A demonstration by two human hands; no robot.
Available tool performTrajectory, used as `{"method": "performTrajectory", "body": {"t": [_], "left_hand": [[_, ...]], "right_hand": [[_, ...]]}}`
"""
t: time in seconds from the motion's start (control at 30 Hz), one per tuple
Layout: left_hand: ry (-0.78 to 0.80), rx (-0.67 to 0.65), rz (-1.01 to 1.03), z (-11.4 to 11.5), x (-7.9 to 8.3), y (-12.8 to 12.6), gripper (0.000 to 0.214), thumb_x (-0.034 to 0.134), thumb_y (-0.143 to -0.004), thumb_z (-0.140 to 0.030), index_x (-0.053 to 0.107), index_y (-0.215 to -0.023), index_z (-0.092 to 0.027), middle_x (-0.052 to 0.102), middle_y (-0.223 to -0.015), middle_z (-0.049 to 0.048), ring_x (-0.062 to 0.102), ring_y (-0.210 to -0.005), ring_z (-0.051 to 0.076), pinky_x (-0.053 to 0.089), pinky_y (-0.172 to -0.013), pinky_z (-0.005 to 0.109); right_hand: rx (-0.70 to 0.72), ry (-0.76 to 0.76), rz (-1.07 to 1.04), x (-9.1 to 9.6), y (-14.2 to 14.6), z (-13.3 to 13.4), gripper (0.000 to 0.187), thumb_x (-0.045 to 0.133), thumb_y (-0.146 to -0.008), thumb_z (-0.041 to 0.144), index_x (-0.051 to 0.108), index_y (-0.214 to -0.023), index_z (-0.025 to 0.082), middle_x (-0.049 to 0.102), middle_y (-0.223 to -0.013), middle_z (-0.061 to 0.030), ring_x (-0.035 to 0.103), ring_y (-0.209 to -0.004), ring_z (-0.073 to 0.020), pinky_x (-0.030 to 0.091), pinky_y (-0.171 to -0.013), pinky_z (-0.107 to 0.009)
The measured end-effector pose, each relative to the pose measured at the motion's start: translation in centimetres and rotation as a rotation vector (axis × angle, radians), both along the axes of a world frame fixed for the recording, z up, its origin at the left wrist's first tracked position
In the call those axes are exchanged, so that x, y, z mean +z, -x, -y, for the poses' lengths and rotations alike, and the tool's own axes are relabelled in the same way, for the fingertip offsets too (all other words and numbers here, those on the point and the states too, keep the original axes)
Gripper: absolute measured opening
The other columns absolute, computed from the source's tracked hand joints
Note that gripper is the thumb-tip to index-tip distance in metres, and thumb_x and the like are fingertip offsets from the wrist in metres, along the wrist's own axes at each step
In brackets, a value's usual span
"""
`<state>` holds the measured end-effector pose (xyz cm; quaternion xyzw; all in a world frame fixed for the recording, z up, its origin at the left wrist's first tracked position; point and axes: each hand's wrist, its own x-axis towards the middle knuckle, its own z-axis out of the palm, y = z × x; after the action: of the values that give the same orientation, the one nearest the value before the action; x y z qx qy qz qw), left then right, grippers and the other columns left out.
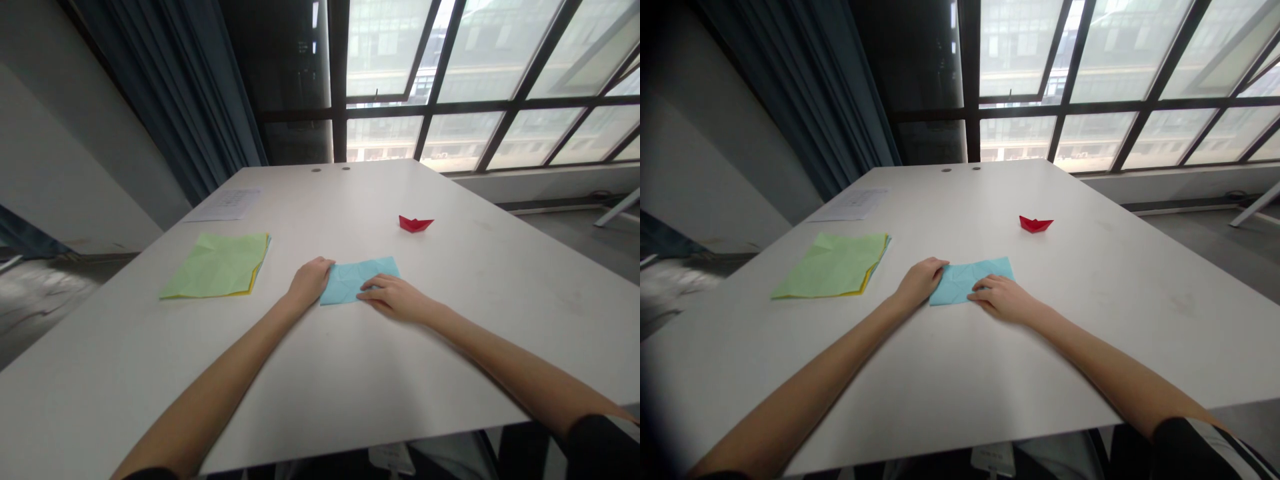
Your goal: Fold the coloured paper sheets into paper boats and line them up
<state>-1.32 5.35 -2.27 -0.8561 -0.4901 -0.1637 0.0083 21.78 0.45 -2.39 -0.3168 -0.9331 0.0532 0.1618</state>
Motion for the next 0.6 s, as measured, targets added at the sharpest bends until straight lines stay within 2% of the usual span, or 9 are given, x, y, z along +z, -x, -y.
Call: {"method": "performTrajectory", "body": {"t": [0.07,0.17,0.27,0.43,0.6], "left_hand": [[-0.104,-0.012,-0.054,0.7,0.8,-0.4,0.028,0.044,-0.082,-0.013,0.062,-0.104,-0.018,0.06,-0.109,0.0095,0.053,-0.1,0.021,0.044,-0.085,0.035],[-0.217,-0.097,-0.12,1.9,1.5,-1.5,0.026,0.045,-0.082,-0.015,0.064,-0.099,-0.019,0.053,-0.119,0.0112,0.044,-0.112,0.026,0.037,-0.091,0.044],[-0.139,-0.177,-0.1,2.7,0.6,-2.5,0.024,0.046,-0.083,-0.021,0.062,-0.101,-0.019,0.055,-0.116,0.01,0.044,-0.113,0.024,0.037,-0.093,0.04],[0.055,-0.109,-0.1,2.9,-1.6,-3.0,0.038,0.036,-0.089,-0.029,0.048,-0.122,-0.016,0.043,-0.133,0.0147,0.038,-0.123,0.025,0.031,-0.1,0.043],[0.184,-0.103,-0.151,2.9,-1.6,-2.7,0.047,0.028,-0.091,-0.035,0.033,-0.133,-0.016,0.028,-0.143,0.0143,0.025,-0.131,0.027,0.025,-0.103,0.046]], "right_hand": [[-0.002,0.004,0.007,0.0,0.1,0.0,0.028,0.041,-0.088,0.022,0.062,-0.107,0.023,0.062,-0.103,-0.0072,0.055,-0.094,-0.019,0.044,-0.083,-0.035],[-0.006,0.01,0.01,0.0,0.1,0.0,0.028,0.041,-0.088,0.023,0.062,-0.107,0.023,0.062,-0.103,-0.0071,0.055,-0.093,-0.0189,0.044,-0.083,-0.035],[-0.001,0.019,-0.001,0.0,0.1,0.0,0.028,0.042,-0.088,0.022,0.063,-0.107,0.022,0.062,-0.103,-0.0076,0.055,-0.093,-0.019,0.043,-0.084,-0.035],[-0.041,0.094,-0.061,0.2,0.3,-0.1,0.024,0.045,-0.087,0.024,0.064,-0.101,0.021,0.064,-0.099,-0.0061,0.055,-0.092,-0.0181,0.043,-0.084,-0.033],[-0.159,0.123,-0.101,-0.1,0.3,-0.8,0.024,0.044,-0.088,0.029,0.064,-0.097,0.02,0.064,-0.093,-0.0065,0.056,-0.091,-0.0187,0.044,-0.083,-0.034]]}}
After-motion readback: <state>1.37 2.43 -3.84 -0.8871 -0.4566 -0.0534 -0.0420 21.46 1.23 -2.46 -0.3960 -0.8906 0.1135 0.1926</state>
